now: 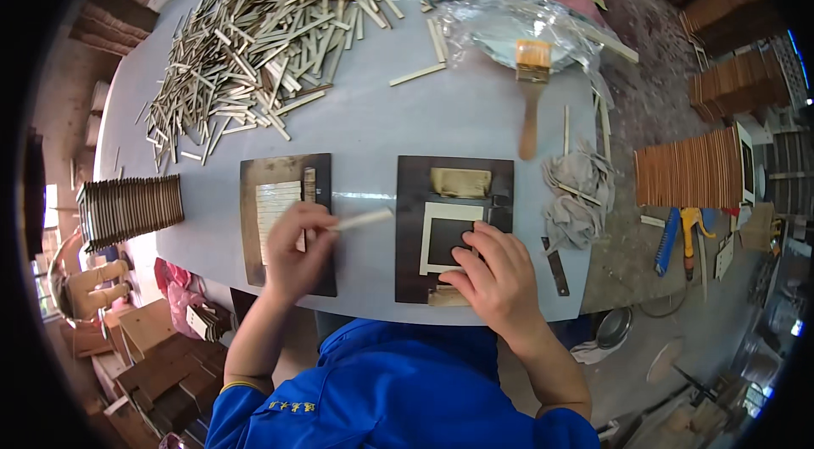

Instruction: Assemble small wooden frames by placing thin wooden sticks into a specialized assembly jig.

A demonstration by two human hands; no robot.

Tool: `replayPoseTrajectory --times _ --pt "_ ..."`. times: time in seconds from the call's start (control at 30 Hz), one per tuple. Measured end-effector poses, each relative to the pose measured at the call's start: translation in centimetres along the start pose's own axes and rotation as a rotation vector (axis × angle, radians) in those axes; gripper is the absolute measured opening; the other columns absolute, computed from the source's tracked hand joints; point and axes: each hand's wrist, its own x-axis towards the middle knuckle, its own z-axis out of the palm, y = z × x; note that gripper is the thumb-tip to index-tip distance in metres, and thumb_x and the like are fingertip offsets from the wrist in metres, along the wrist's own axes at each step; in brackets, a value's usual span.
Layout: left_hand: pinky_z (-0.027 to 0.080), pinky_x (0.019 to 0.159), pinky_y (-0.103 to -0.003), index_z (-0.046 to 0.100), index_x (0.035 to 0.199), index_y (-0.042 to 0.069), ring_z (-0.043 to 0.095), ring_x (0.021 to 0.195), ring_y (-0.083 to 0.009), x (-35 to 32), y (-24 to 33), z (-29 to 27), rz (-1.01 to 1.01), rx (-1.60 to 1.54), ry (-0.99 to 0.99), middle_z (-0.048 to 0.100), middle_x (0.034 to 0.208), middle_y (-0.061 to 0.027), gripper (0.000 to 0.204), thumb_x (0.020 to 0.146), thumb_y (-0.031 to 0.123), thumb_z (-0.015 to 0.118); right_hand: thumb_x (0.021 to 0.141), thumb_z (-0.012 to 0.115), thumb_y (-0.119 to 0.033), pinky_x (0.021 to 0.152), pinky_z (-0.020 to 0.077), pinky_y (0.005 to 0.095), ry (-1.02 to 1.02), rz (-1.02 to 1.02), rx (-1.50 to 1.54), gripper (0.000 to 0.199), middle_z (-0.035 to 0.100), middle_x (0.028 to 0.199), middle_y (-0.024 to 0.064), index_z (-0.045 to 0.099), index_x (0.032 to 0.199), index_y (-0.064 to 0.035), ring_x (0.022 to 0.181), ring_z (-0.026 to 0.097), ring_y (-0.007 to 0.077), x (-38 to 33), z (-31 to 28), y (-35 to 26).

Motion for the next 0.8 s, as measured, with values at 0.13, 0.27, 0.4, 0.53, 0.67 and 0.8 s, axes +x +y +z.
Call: replayPoseTrajectory --times 0.13,0.27,0.4,0.53,0.67,0.8 --pt "0.055 0.084 -0.033 0.072 0.108 0.0 0.067 0.097 -0.0243 -0.3 2.5 4.9 -0.046 -0.215 -0.102 0.07 0.12 -0.0122 0.021 0.089 -0.009 0.073 0.075 0.089 -0.018 0.1 0.0526 0.0449 0.014 0.003 0.023 0.031 0.069 0.115 0.0089 0.073 0.097 -0.0043 0.117 0.067 0.0322 0.1 -0.4 0.2" --pt "0.055 0.091 -0.035 0.072 0.109 -0.001 0.068 0.107 -0.0271 -0.8 3.9 7.0 -0.113 -0.281 -0.161 0.07 0.125 -0.0138 0.02 0.09 -0.008 0.072 0.075 0.089 -0.018 0.1 0.0525 0.0446 0.028 0.018 0.048 0.03 0.069 0.113 0.0082 0.074 0.097 -0.0041 0.114 0.067 0.0319 -0.2 -0.5 0.7" --pt "0.055 0.093 -0.035 0.072 0.11 -0.001 0.068 0.11 -0.0278 -1.6 4.5 7.8 -0.188 -0.293 -0.196 0.069 0.128 -0.0145 0.021 0.091 -0.008 0.072 0.076 0.088 -0.017 0.099 0.0525 0.044 0.032 0.021 0.063 0.028 0.068 0.112 0.0077 0.074 0.097 -0.0042 0.112 0.067 0.0312 -0.2 -0.5 1.2" --pt "0.055 0.093 -0.034 0.072 0.111 -0.001 0.068 0.108 -0.0264 -2.2 4.4 8.0 -0.202 -0.286 -0.2 0.069 0.129 -0.0146 0.021 0.091 -0.008 0.071 0.077 0.088 -0.017 0.098 0.0525 0.0432 0.032 -0.001 0.046 0.027 0.067 0.11 0.0071 0.075 0.097 -0.0045 0.111 0.067 0.0306 -0.1 -0.4 1.4" --pt "0.055 0.091 -0.031 0.071 0.113 -0.002 0.068 0.108 -0.0231 -2.1 3.8 8.4 -0.281 -0.434 -0.146 0.069 0.129 -0.0148 0.02 0.094 -0.008 0.069 0.086 0.085 -0.02 0.098 0.0513 0.0424 0.052 0.021 0.024 0.022 0.064 0.111 0.0073 0.072 0.096 -0.0057 0.111 0.065 0.0281 -0.1 -0.1 1.5" --pt "0.055 0.089 -0.028 0.07 0.115 -0.002 0.068 0.107 -0.0196 -1.5 3.6 8.5 -0.321 -0.53 -0.118 0.069 0.128 -0.0148 0.019 0.096 -0.007 0.067 0.085 0.085 -0.02 0.098 0.051 0.0425 0.06 0.049 0.027 0.022 0.062 0.107 0.0066 0.069 0.091 -0.0067 0.108 0.064 0.0276 -0.3 -0.1 1.3"
